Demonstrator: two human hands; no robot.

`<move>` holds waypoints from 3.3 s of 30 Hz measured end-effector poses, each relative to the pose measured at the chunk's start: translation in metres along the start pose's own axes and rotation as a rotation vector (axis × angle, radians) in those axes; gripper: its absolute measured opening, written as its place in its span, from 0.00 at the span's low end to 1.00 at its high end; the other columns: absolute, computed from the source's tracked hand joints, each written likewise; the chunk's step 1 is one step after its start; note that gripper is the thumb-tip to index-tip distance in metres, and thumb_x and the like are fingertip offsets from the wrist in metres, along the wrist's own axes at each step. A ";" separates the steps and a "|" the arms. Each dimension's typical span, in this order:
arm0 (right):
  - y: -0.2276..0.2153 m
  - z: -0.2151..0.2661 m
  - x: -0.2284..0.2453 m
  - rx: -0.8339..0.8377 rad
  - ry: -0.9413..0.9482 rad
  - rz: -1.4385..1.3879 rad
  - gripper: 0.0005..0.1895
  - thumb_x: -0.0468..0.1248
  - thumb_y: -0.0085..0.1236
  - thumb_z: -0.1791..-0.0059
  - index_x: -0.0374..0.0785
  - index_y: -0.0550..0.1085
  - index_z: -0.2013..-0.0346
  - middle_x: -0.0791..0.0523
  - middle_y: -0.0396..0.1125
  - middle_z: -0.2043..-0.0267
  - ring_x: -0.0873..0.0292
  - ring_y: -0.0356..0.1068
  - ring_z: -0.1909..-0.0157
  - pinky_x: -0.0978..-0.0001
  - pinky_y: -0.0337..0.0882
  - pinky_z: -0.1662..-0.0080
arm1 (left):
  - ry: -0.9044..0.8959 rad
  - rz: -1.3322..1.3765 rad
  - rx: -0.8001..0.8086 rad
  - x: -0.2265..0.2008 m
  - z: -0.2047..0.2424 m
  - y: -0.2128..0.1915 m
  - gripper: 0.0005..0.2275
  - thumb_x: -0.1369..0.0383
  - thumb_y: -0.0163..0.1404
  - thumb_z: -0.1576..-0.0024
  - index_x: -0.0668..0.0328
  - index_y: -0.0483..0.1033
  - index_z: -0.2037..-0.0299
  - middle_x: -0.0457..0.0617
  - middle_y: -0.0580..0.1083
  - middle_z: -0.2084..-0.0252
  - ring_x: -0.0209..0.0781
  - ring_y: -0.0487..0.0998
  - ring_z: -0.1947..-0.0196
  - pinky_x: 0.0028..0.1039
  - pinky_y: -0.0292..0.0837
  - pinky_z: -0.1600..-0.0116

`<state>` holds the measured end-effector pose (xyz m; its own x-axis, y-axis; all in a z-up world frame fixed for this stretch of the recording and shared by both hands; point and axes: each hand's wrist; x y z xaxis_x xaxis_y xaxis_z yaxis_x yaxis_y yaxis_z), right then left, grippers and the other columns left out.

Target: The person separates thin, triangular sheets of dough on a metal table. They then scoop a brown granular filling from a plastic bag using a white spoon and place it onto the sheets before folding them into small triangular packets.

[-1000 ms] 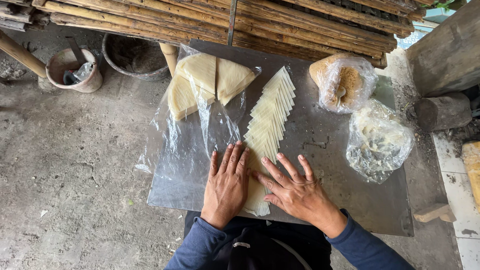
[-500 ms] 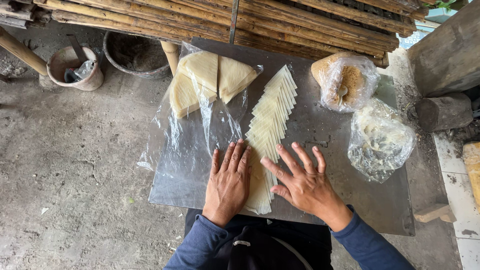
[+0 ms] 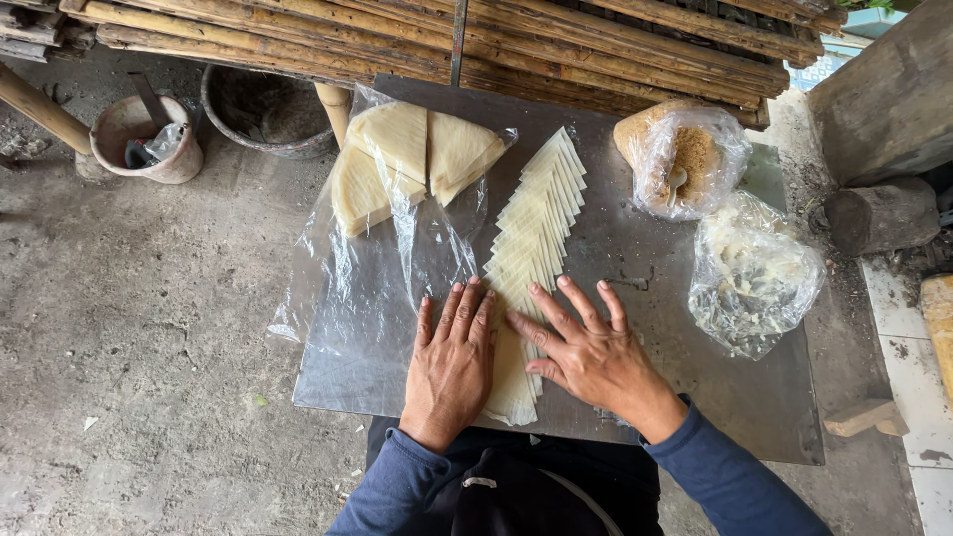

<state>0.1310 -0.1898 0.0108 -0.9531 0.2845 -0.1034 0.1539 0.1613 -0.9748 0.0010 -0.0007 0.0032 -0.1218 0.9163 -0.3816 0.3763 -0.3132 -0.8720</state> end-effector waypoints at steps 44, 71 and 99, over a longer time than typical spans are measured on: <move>0.006 -0.018 -0.022 -0.105 0.114 0.053 0.30 0.61 0.45 0.46 0.56 0.69 0.33 0.52 0.59 0.31 0.46 0.45 0.26 0.38 0.39 0.30 | 0.012 -0.070 0.091 -0.006 -0.015 -0.011 0.22 0.70 0.44 0.43 0.56 0.68 0.36 0.46 0.66 0.32 0.53 0.62 0.31 0.64 0.33 0.28; -0.056 0.137 -0.136 0.248 0.906 0.165 0.27 0.28 0.54 0.50 0.57 0.77 0.40 0.57 0.65 0.42 0.53 0.59 0.43 0.59 0.55 0.43 | 0.241 0.212 0.097 0.043 -0.069 -0.003 0.08 0.67 0.57 0.44 0.62 0.79 0.60 0.52 0.74 0.62 0.52 0.76 0.57 0.44 0.69 0.42; -0.022 0.136 -0.172 0.068 0.886 -0.013 0.21 0.26 0.52 0.48 0.56 0.80 0.50 0.58 0.67 0.51 0.54 0.61 0.47 0.58 0.55 0.41 | 0.252 0.159 0.018 0.042 -0.067 0.008 0.09 0.66 0.55 0.42 0.63 0.78 0.58 0.54 0.74 0.59 0.55 0.75 0.53 0.43 0.72 0.44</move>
<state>0.2561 -0.3706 0.0233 -0.3986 0.9144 0.0715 0.1017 0.1215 -0.9874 0.0607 0.0519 0.0006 0.1706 0.8876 -0.4280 0.3555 -0.4605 -0.8134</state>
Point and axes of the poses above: each hand's wrist, its own z-axis away from the middle knuckle, its own y-axis out of the palm, x = y × z
